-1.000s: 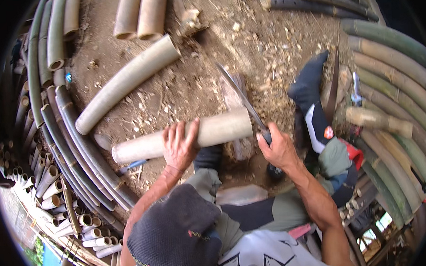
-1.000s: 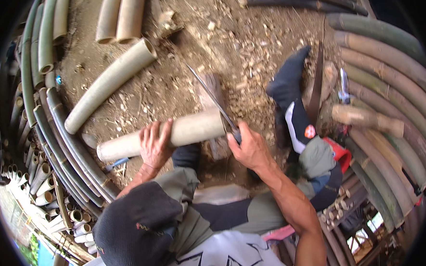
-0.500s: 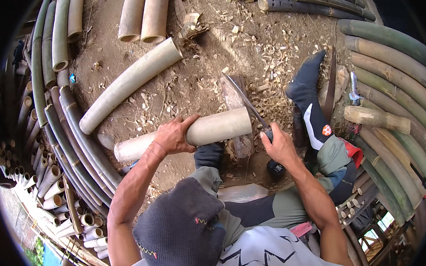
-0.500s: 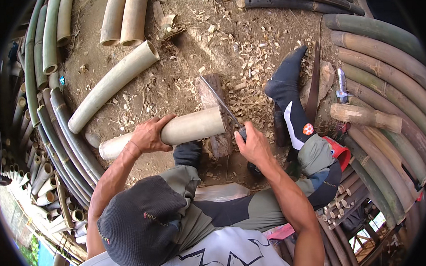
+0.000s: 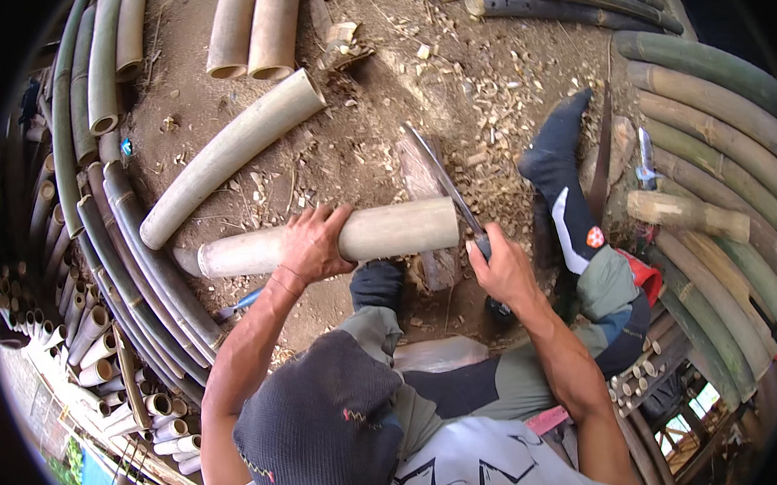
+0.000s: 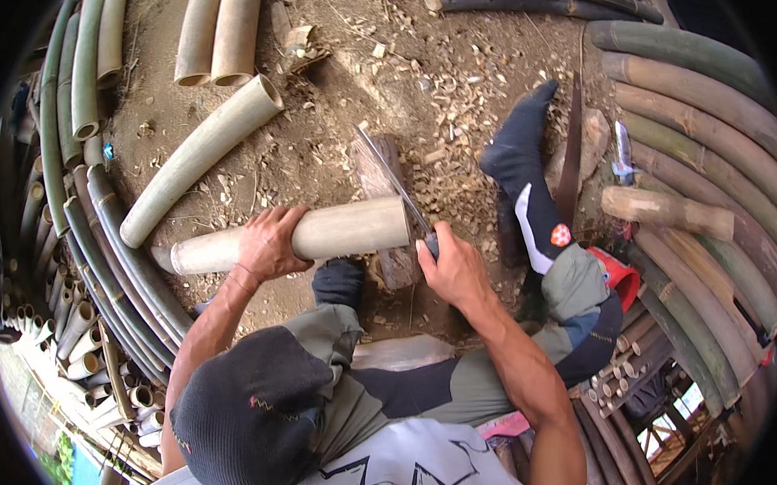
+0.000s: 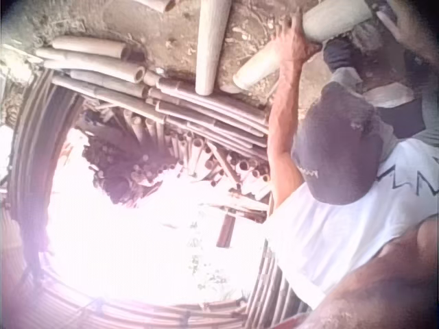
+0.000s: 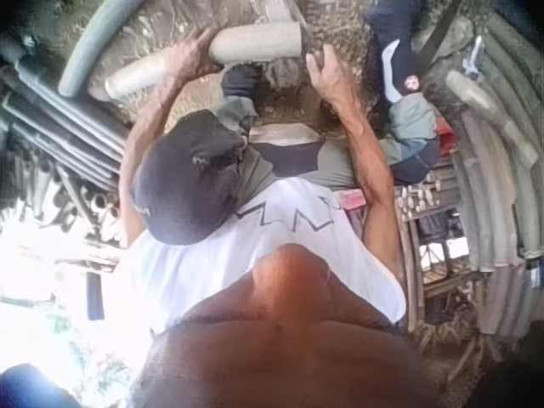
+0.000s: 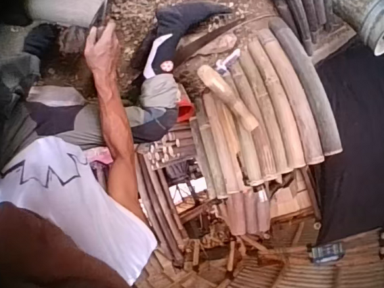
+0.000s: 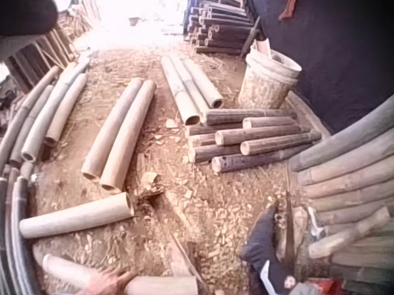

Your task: The person sits on the ground and uses a knife to shave the outer layer off a piece of bamboo. They hold the bamboo with one hand and scrape the surface with the knife in the other, creating wood shavings. The person rotates the bamboo to work on different sides.

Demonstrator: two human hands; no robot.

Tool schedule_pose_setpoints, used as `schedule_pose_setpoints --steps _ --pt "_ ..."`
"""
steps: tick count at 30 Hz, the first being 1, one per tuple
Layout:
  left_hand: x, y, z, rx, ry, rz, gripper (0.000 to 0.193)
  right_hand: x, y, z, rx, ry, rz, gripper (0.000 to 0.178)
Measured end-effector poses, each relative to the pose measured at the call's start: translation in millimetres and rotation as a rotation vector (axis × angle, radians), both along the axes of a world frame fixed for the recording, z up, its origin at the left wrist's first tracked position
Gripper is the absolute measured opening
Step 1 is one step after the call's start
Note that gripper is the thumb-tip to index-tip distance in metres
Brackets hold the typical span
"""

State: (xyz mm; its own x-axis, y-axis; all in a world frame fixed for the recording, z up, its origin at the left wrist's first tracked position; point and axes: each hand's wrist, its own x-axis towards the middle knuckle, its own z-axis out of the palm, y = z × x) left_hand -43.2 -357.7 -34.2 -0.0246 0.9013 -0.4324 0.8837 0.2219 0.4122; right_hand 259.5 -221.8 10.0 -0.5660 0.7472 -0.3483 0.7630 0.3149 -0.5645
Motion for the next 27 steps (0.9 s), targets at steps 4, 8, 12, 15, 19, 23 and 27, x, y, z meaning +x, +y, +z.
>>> schedule_pose_setpoints --steps 4,8,12,15,19,23,27 --pt "7 -8 0 0.133 0.034 0.059 0.084 -23 -10 39 0.166 0.327 -0.071 0.035" --pt "18 -17 2 0.191 0.082 0.094 0.085 1 -16 3 0.153 0.154 0.007 0.036" --pt "15 -15 -5 0.238 0.115 0.120 0.087 -5 -10 20 -0.042 0.026 -0.028 0.035" --pt "26 -24 -6 0.265 0.139 0.130 0.092 -25 -11 46 0.186 0.374 -0.058 0.035" --pt "31 -29 -9 0.330 0.210 0.142 0.090 -2 -11 5 0.052 -0.126 0.090 0.032" --pt "35 -36 -8 0.375 0.243 0.135 0.084 -7 -8 27 -0.014 0.111 -0.045 0.034" --pt "39 -37 -12 0.409 0.259 0.162 0.084 -22 -15 32 0.273 0.403 -0.024 0.033"
